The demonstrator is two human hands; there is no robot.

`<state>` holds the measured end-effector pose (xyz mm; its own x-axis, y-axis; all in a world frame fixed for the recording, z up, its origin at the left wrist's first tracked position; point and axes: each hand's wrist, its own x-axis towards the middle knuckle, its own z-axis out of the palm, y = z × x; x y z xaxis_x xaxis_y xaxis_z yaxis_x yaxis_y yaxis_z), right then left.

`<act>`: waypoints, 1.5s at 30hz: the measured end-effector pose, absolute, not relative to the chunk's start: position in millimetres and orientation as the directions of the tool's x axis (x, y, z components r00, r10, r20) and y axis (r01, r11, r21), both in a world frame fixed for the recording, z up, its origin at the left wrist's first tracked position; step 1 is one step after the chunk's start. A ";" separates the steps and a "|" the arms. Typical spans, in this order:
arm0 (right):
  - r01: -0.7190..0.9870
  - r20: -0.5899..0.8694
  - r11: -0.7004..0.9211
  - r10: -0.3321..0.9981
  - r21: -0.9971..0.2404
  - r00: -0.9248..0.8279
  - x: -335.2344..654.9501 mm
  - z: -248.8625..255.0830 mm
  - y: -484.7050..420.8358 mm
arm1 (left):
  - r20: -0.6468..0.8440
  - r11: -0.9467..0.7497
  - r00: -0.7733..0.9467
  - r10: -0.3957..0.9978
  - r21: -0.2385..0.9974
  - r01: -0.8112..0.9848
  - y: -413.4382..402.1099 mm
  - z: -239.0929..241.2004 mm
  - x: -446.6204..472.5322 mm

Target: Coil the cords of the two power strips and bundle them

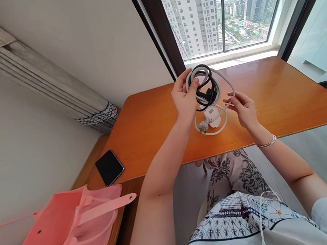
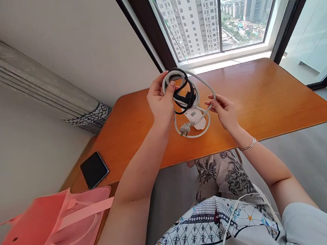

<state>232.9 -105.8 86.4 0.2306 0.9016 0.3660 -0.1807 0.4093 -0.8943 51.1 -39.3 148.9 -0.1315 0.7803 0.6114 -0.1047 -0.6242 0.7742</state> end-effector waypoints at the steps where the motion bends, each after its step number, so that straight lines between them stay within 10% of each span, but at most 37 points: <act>1: -0.119 0.392 0.422 0.895 -0.899 0.214 236.0 83.7 -104.7 | 0.603 -0.617 -0.138 0.786 0.778 -0.116 -40.4 149.6 50.7; 16: 0.506 0.765 0.586 0.572 -0.633 0.296 258.4 80.1 -109.6 | 0.513 -0.518 -0.072 0.855 0.840 -0.164 -54.2 156.5 52.2; 29: 0.079 0.500 0.494 0.857 -0.866 0.122 249.2 71.2 -105.8 | 0.293 -0.300 -0.067 0.954 0.906 -0.299 -53.9 155.3 47.2; 45: 0.236 0.697 0.666 0.601 -0.707 0.392 240.2 94.4 -123.9 | 0.406 -0.415 -0.088 0.910 0.878 -0.237 -64.9 158.2 50.8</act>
<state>240.2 -123.9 94.4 0.3921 0.6006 0.6968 0.2363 0.6663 -0.7073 50.8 -64.9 158.2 -0.0880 0.9098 0.4055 -0.2375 -0.4146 0.8785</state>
